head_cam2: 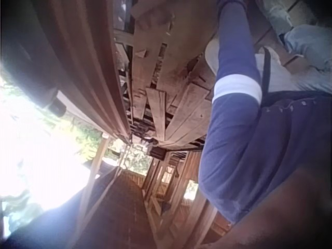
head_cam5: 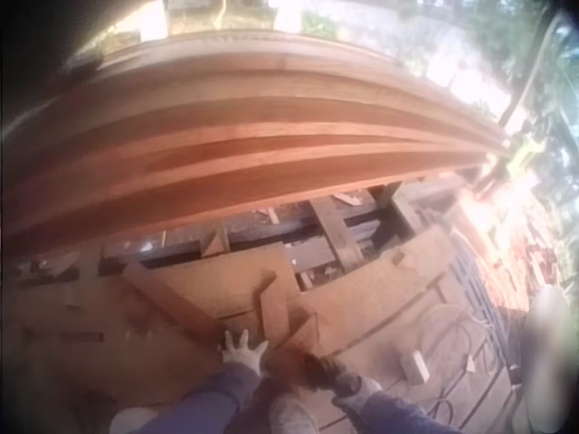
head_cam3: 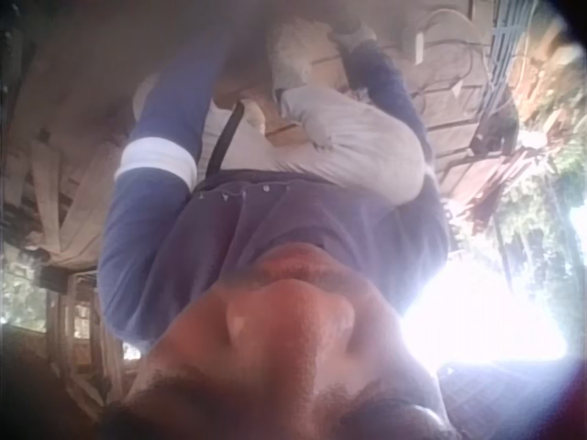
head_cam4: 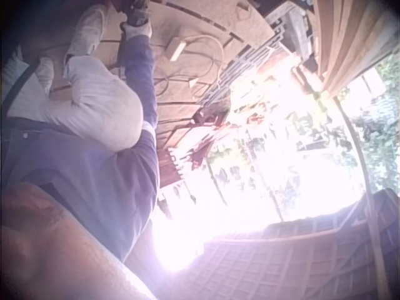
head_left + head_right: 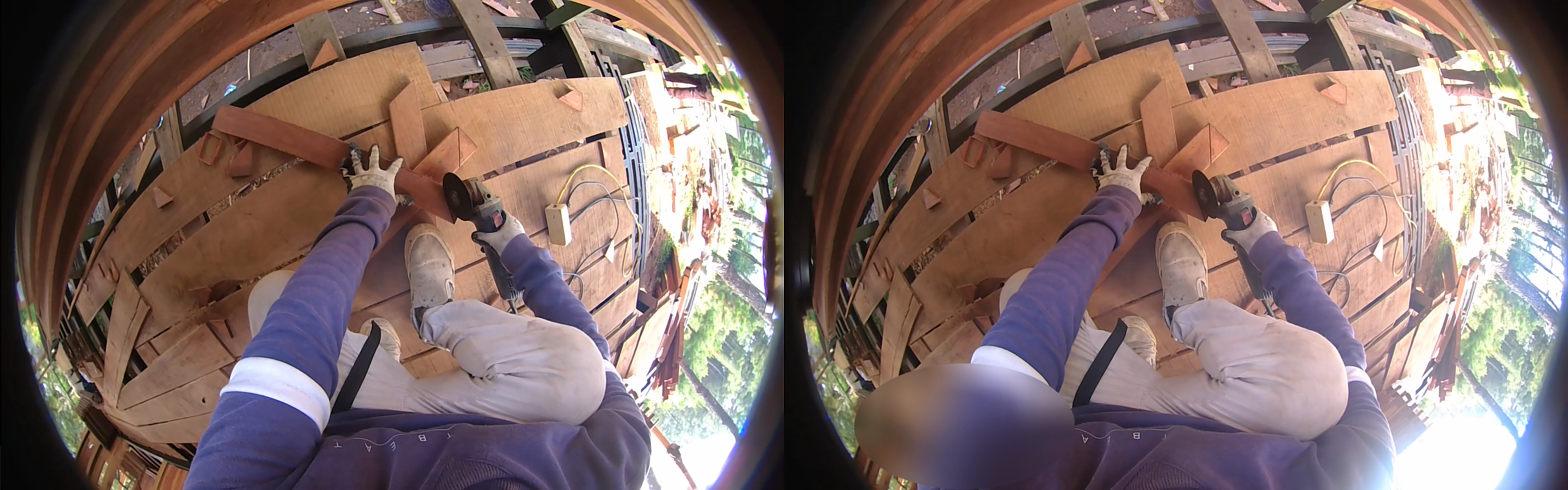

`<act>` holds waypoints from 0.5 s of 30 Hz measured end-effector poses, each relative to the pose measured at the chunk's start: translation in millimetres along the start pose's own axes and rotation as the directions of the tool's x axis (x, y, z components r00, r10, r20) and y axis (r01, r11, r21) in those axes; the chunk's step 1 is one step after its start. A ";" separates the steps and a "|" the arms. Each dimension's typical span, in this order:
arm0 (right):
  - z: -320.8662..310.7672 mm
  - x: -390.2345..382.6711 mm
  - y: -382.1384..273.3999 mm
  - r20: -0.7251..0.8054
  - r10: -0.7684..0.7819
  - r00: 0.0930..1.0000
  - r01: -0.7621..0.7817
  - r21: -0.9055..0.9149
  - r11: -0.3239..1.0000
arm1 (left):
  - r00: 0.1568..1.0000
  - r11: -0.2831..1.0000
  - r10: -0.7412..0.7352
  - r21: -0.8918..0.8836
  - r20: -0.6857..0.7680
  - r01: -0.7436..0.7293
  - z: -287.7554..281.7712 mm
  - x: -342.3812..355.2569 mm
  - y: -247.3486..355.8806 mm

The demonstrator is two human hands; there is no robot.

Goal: The person uses an angle grinder to cut a small piece of wood, then switches to a hand saw to cut a larger plank. The person sits on the floor and handles the wood pieces with gloved hands.

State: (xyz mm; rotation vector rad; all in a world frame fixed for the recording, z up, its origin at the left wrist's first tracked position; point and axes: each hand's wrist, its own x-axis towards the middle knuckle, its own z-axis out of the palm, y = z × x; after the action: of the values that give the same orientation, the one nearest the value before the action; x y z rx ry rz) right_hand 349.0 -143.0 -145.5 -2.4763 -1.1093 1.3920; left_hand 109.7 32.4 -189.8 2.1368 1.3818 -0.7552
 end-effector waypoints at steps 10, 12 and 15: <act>6.5 20.2 14.9 -0.024 -0.006 1.000 0.006 -0.011 1.000 | 1.000 1.000 -0.005 0.007 0.001 0.005 -1.3 -0.1 2.8; 5.3 22.0 8.8 0.006 0.030 1.000 -0.030 0.013 0.999 | 1.000 1.000 -0.009 0.007 0.003 0.009 0.2 1.0 2.2; 0.0 18.7 -8.1 0.025 0.028 0.999 -0.029 0.026 0.999 | 1.000 1.000 -0.010 0.014 0.001 0.010 1.7 1.7 0.7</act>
State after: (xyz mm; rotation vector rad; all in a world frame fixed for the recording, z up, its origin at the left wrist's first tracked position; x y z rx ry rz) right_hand 350.6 -125.3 -155.4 -2.4729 -1.0571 1.4389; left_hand 110.6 32.1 -192.1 2.1416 1.3914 -0.7716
